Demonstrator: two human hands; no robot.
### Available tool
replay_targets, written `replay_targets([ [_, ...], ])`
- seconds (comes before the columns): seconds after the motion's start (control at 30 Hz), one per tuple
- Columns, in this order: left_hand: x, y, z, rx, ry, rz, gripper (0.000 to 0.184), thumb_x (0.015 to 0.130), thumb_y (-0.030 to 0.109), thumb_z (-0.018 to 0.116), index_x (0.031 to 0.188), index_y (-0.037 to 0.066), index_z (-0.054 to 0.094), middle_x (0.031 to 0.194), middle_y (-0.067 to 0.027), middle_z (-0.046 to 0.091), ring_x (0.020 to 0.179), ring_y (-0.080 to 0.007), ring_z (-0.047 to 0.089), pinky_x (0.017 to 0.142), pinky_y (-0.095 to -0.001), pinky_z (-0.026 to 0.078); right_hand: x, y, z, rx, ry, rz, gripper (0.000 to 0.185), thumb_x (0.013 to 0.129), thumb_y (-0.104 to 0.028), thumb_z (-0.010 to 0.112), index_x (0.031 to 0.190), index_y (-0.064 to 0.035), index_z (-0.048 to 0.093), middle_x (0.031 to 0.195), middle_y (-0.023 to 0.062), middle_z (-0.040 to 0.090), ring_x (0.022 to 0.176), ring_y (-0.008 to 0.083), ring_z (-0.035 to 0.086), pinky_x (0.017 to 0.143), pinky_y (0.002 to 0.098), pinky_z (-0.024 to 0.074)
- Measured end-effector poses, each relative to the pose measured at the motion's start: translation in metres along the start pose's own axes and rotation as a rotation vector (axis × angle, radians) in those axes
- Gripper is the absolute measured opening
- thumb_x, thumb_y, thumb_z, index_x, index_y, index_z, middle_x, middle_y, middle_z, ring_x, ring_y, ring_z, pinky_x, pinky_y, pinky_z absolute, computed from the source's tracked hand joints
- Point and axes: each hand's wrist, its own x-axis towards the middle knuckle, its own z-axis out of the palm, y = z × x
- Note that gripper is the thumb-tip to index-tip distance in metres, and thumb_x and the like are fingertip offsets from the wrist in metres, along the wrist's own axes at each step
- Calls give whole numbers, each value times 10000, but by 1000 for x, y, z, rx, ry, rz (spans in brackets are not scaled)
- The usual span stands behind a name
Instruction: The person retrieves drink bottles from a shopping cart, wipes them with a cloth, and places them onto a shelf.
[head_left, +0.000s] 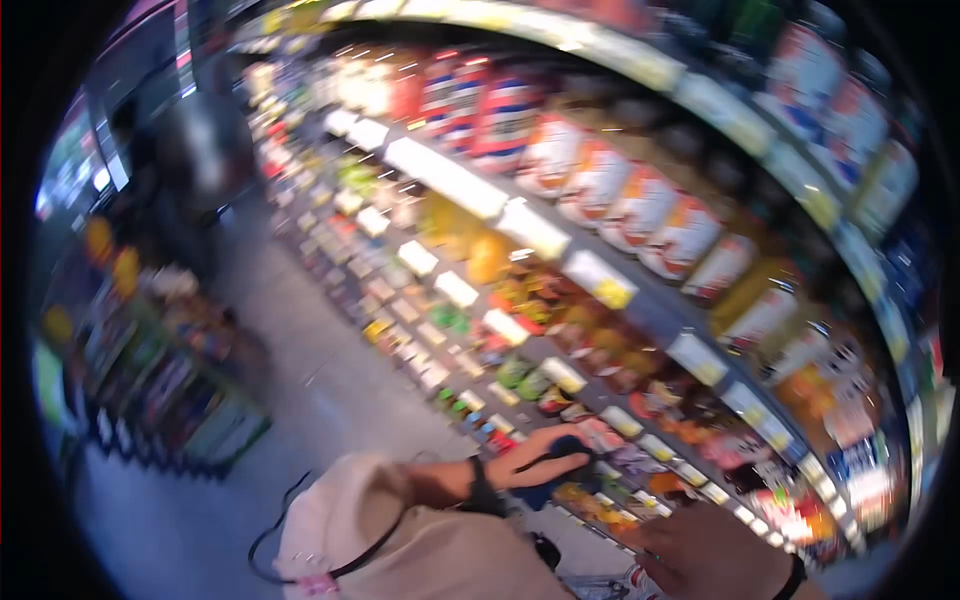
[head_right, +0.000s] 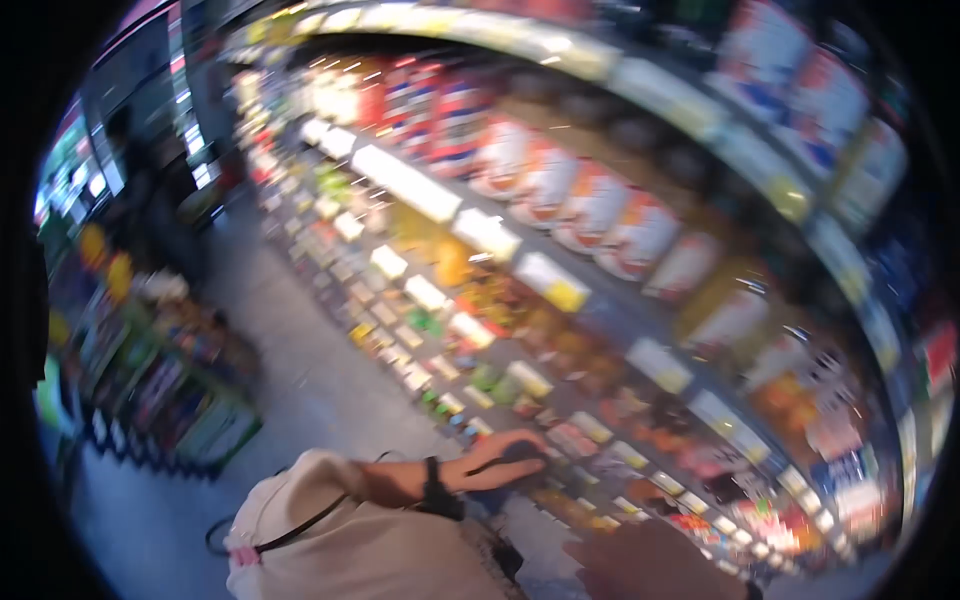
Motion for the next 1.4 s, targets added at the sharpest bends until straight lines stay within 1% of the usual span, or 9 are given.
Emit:
replay_targets([
  [0.13, -20, -12, 12, -593, -13, -439, 270, 939, 95, 591, 1208, 78, 601, 1181, -23, 621, 1137, -147, 562, 977, -301, 453, 8, -1, 41, 51, 301, -111, 239, 846, -127, 683, 1067, -40, 660, 986, 172, 641, 912, 362, 614, 865, 479, 482],
  [0.27, -53, 10, -18, -405, 3, -415, 327, 917, 130, 571, 1242, 110, 604, 1190, -27, 605, 1162, -139, 521, 1026, -292, 398, 20, 17, 94, -216, 634, -371, 223, 850, -129, 703, 1064, -71, 677, 967, 101, 649, 946, 246, 640, 765, 399, 520],
  [0.4, -80, 16, -24, -314, 138, -388, 362, 889, 161, 560, 1239, 85, 607, 1156, -47, 602, 1124, -162, 521, 983, -289, 402, 30, 76, 157, -419, 765, -461, 371, 787, -234, 803, 1099, -68, 689, 1119, 98, 650, 982, 282, 645, 774, 441, 523],
  [0.57, -106, 70, 4, -304, 249, -386, 354, 897, 159, 529, 1234, 95, 617, 1165, -65, 608, 1122, -158, 526, 1001, -288, 391, 61, 72, 197, -299, 684, -526, 293, 829, -170, 698, 1104, -71, 676, 1094, 166, 672, 945, 362, 629, 924, 481, 472],
  [0.7, -136, 37, 29, -272, 388, -351, 352, 894, 123, 529, 1233, 97, 620, 1184, -51, 602, 1105, -161, 545, 995, -286, 414, 85, 104, 276, -85, 618, -519, 272, 736, -106, 666, 1004, -59, 661, 822, 178, 613, 845, 407, 596, 745, 468, 445],
  [0.8, -164, 40, 49, -276, 514, -348, 367, 889, 102, 532, 1245, 87, 620, 1188, -54, 603, 1112, -162, 545, 996, -282, 424, 96, 143, 359, -315, 77, -217, 236, 722, -69, 659, 957, -48, 662, 805, 184, 601, 833, 409, 589, 734, 470, 456],
  [0.97, -194, 25, 69, -314, 651, -558, 404, 886, 133, 538, 1283, 73, 581, 1172, -77, 600, 1097, -153, 559, 978, -278, 455, 115, 131, 472, 184, 535, -384, 129, 844, -87, 634, 964, -44, 657, 884, 184, 643, 900, 402, 606, 785, 500, 482],
  [1.1, -207, 47, 73, -652, 740, -725, 485, 906, 178, 516, 1382, 94, 487, 1301, -108, 543, 1171, -219, 555, 998, -388, 488, 119, 74, 446, 310, 682, 13, 192, 869, -115, 628, 1048, -47, 647, 982, 159, 651, 966, 365, 614, 917, 478, 460],
  [1.4, -221, 60, 21, -835, 495, -648, 541, 898, 197, 485, 1430, 101, 477, 1372, -112, 552, 1243, -224, 551, 1081, -377, 434, 86, -9, 307, 420, 727, -37, 312, 869, -131, 662, 1161, -29, 619, 987, 167, 635, 961, 379, 597, 883, 451, 453],
])
